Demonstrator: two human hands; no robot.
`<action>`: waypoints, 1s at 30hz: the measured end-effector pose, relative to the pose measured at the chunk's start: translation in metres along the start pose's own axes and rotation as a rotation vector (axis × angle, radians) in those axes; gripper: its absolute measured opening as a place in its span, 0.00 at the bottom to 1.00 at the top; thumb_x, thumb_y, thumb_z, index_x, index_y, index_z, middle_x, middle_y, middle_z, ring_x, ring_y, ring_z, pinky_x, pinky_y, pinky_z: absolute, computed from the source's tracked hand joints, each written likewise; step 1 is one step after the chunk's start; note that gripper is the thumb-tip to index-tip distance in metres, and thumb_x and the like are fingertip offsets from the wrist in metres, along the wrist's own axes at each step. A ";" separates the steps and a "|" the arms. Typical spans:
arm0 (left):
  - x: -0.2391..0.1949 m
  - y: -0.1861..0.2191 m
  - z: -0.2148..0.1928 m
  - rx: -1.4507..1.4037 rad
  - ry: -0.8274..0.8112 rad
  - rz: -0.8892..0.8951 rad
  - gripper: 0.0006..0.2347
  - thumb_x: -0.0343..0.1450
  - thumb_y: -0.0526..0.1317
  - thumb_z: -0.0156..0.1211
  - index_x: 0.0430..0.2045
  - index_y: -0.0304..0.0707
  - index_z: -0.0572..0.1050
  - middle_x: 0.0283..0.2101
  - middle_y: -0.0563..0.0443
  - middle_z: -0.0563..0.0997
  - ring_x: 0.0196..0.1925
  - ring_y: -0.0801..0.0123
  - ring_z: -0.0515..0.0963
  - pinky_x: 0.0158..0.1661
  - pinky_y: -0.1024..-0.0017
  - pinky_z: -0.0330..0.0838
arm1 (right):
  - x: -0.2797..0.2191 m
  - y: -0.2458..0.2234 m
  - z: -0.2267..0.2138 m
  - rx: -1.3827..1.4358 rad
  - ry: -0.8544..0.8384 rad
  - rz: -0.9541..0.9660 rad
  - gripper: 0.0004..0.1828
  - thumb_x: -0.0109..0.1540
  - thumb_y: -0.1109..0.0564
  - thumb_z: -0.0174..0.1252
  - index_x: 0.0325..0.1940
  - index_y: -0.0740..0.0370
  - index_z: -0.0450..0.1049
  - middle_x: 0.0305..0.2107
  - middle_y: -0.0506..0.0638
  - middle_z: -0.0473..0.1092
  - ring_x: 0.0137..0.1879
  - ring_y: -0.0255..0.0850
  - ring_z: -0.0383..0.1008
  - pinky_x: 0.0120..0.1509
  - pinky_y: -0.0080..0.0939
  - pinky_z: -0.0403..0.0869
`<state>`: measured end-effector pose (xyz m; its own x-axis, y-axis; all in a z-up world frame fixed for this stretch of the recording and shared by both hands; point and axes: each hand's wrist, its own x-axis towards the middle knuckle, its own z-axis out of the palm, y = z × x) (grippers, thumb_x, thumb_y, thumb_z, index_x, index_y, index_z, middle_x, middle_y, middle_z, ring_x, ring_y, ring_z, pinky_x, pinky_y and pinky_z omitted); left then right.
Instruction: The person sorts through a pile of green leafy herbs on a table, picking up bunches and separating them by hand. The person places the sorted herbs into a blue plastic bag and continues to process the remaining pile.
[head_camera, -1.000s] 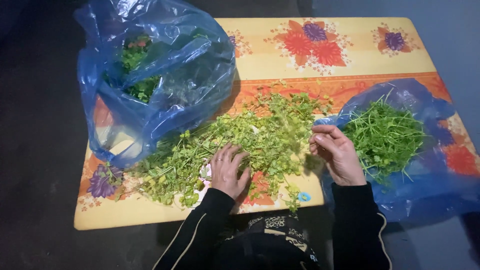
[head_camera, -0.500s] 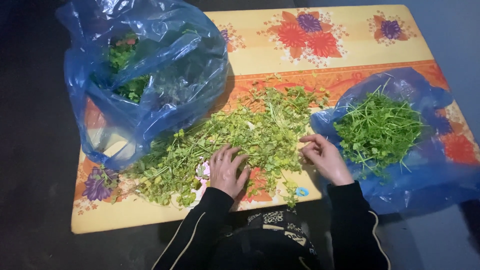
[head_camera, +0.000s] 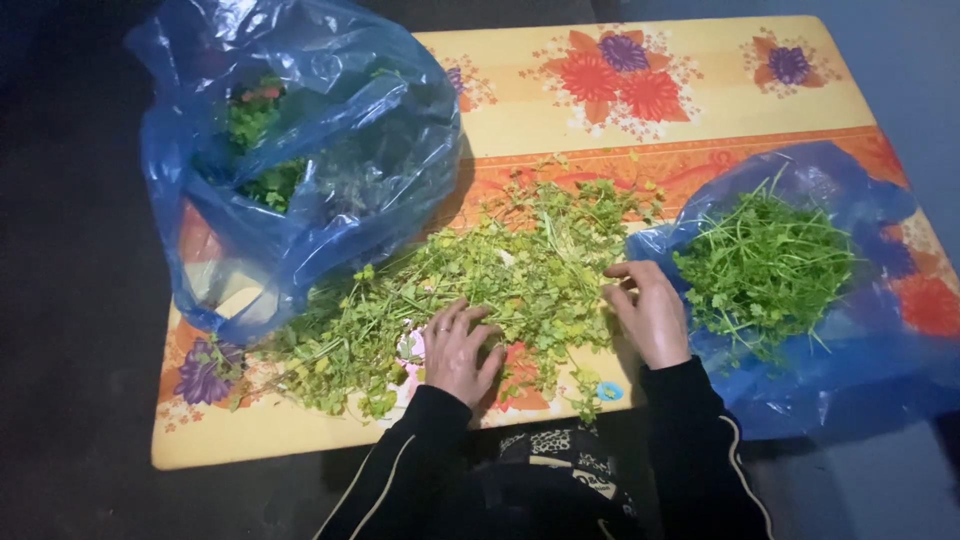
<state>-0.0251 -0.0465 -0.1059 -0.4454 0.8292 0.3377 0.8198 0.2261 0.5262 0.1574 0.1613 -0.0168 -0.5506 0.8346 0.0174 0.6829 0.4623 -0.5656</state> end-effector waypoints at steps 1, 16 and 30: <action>-0.001 0.000 0.001 -0.006 -0.004 0.008 0.08 0.65 0.48 0.64 0.35 0.58 0.77 0.53 0.61 0.72 0.68 0.57 0.63 0.64 0.50 0.52 | 0.002 -0.004 0.005 0.020 0.013 -0.078 0.11 0.60 0.57 0.63 0.47 0.51 0.79 0.42 0.51 0.73 0.48 0.49 0.78 0.50 0.46 0.78; -0.009 0.003 0.003 -0.028 0.003 0.030 0.07 0.66 0.48 0.64 0.34 0.57 0.75 0.50 0.60 0.72 0.67 0.56 0.65 0.64 0.48 0.53 | 0.020 -0.042 0.093 -0.291 -0.054 -0.466 0.04 0.59 0.51 0.64 0.37 0.47 0.78 0.31 0.43 0.70 0.47 0.44 0.74 0.51 0.46 0.73; -0.001 -0.006 0.000 -0.016 0.055 0.034 0.14 0.66 0.47 0.64 0.45 0.54 0.75 0.50 0.58 0.73 0.66 0.54 0.65 0.64 0.48 0.53 | 0.030 -0.068 0.013 0.363 -0.242 -0.214 0.11 0.60 0.51 0.66 0.41 0.60 0.79 0.33 0.54 0.74 0.43 0.43 0.74 0.50 0.46 0.73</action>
<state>-0.0297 -0.0486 -0.1100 -0.4373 0.8066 0.3977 0.8290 0.1902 0.5259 0.0878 0.1509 0.0118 -0.7857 0.6186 -0.0035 0.3545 0.4457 -0.8220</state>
